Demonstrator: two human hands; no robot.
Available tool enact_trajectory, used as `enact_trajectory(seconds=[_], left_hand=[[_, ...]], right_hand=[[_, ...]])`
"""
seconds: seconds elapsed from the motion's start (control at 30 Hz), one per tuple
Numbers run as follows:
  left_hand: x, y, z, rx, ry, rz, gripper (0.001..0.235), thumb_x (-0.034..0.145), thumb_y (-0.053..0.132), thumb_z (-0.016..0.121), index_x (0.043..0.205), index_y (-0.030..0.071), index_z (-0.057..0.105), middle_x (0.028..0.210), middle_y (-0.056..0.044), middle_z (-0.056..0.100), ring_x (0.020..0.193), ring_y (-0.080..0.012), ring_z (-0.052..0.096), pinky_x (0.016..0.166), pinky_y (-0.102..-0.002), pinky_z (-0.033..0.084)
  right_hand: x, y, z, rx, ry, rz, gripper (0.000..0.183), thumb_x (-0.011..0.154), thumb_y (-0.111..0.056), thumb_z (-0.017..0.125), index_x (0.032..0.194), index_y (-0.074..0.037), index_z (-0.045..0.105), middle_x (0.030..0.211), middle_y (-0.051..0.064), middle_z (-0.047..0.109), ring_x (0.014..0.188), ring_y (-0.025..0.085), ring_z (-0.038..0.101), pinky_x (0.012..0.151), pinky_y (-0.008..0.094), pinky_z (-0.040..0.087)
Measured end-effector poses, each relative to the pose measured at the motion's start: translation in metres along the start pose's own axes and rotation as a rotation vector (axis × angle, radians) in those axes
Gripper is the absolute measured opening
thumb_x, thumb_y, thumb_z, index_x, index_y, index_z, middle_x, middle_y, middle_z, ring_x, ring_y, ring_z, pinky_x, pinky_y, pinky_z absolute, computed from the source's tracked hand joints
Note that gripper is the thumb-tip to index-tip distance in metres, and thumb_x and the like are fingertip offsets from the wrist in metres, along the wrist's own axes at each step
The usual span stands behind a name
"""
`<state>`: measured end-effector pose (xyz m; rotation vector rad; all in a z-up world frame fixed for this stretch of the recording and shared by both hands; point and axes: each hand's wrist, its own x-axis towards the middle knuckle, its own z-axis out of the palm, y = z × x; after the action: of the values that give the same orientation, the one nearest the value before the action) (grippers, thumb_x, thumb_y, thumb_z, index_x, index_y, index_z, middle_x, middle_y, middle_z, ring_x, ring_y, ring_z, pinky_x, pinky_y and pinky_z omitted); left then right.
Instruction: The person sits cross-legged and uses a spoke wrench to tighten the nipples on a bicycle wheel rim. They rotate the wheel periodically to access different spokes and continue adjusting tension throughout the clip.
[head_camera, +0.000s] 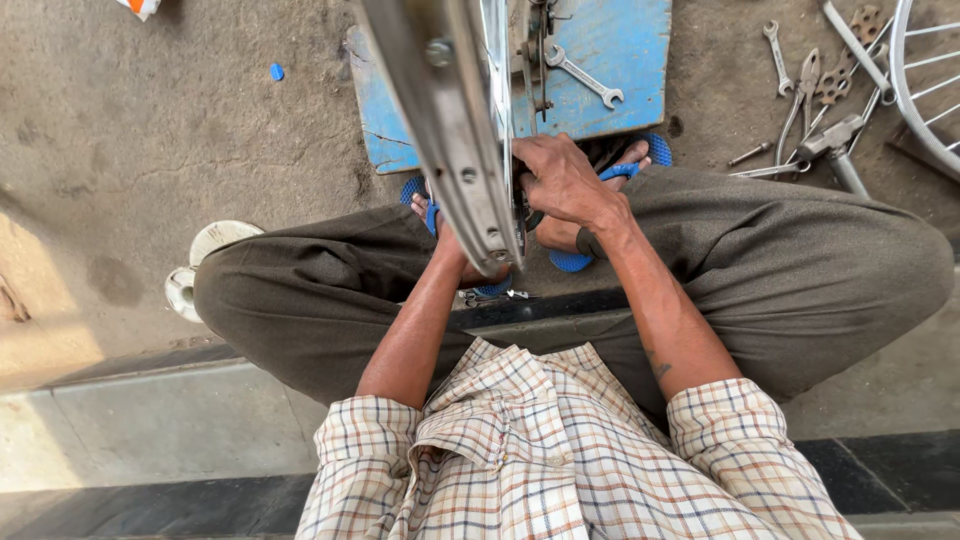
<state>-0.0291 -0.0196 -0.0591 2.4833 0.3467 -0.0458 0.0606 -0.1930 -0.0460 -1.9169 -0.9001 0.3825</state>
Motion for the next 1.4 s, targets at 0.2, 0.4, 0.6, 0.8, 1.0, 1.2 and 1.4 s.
enact_trajectory(seconds=[0.2, 0.4, 0.6, 0.8, 1.0, 1.2, 1.4], left_hand=[[0.037, -0.001, -0.019, -0.241, -0.243, -0.216, 0.027, 0.098, 0.025, 0.068, 0.106, 0.000, 0.073, 0.081, -0.017, 0.076, 0.068, -0.0221, 0.071, 0.064, -0.041, 0.059], [0.047, 0.039, -0.086, -0.456, 0.183, 0.021, 0.030, 0.103, 0.032, 0.067, 0.118, 0.006, 0.069, 0.097, -0.007, 0.079, 0.080, -0.0168, 0.077, 0.067, -0.034, 0.065], [0.024, 0.100, -0.183, -0.465, 0.233, 0.540, 0.051, 0.107, 0.041, 0.066, 0.150, 0.018, 0.049, 0.151, -0.011, 0.051, 0.135, -0.0224, 0.054, 0.110, -0.037, 0.049], [0.036, 0.126, -0.214, -0.110, -0.006, 0.894, 0.066, 0.103, 0.065, 0.050, 0.155, 0.024, 0.047, 0.162, -0.011, 0.032, 0.155, -0.0334, 0.032, 0.137, -0.050, 0.033], [0.022, 0.093, -0.182, -0.442, -0.113, 0.823, 0.064, 0.106, 0.062, 0.033, 0.151, 0.023, 0.055, 0.163, -0.001, 0.047, 0.157, -0.0219, 0.036, 0.134, -0.042, 0.039], [0.009, 0.048, -0.153, -0.990, -0.184, 0.532, 0.077, 0.111, 0.066, 0.020, 0.118, 0.014, 0.076, 0.120, -0.008, 0.077, 0.128, -0.0243, 0.066, 0.112, -0.044, 0.057], [0.007, 0.018, -0.165, -0.957, 0.123, 0.201, 0.083, 0.111, 0.065, 0.021, 0.110, 0.004, 0.076, 0.098, -0.013, 0.080, 0.088, -0.0222, 0.080, 0.081, -0.037, 0.068]], right_hand=[[-0.008, 0.022, 0.006, 0.822, -0.012, 0.159, 0.033, 0.092, -0.020, 0.081, 0.118, -0.004, 0.068, 0.102, 0.014, 0.073, 0.089, 0.029, 0.069, 0.082, 0.042, 0.061], [0.004, 0.005, 0.009, 0.802, 0.155, 0.465, 0.052, 0.080, -0.029, 0.087, 0.123, -0.003, 0.072, 0.103, 0.007, 0.074, 0.090, 0.015, 0.069, 0.080, 0.032, 0.060], [0.009, -0.015, -0.017, 1.007, 0.282, 0.286, 0.044, 0.093, -0.022, 0.082, 0.124, 0.005, 0.066, 0.099, 0.008, 0.072, 0.083, 0.015, 0.069, 0.078, 0.033, 0.061], [-0.030, -0.055, -0.055, 1.100, 0.516, 0.382, 0.032, 0.096, -0.014, 0.075, 0.120, 0.005, 0.065, 0.103, 0.011, 0.071, 0.088, 0.018, 0.070, 0.081, 0.033, 0.062], [-0.060, -0.057, -0.049, 0.989, 0.584, 0.486, 0.021, 0.100, -0.006, 0.068, 0.117, 0.006, 0.064, 0.107, 0.014, 0.070, 0.092, 0.020, 0.071, 0.085, 0.033, 0.063], [-0.089, -0.038, -0.032, 0.931, 0.581, 0.688, 0.023, 0.098, 0.001, 0.068, 0.120, 0.007, 0.065, 0.102, 0.012, 0.072, 0.081, 0.017, 0.070, 0.071, 0.026, 0.060], [-0.092, -0.036, -0.033, 0.912, 0.651, 0.687, 0.020, 0.099, 0.001, 0.064, 0.117, 0.007, 0.066, 0.103, 0.017, 0.073, 0.086, 0.021, 0.074, 0.077, 0.034, 0.066]])
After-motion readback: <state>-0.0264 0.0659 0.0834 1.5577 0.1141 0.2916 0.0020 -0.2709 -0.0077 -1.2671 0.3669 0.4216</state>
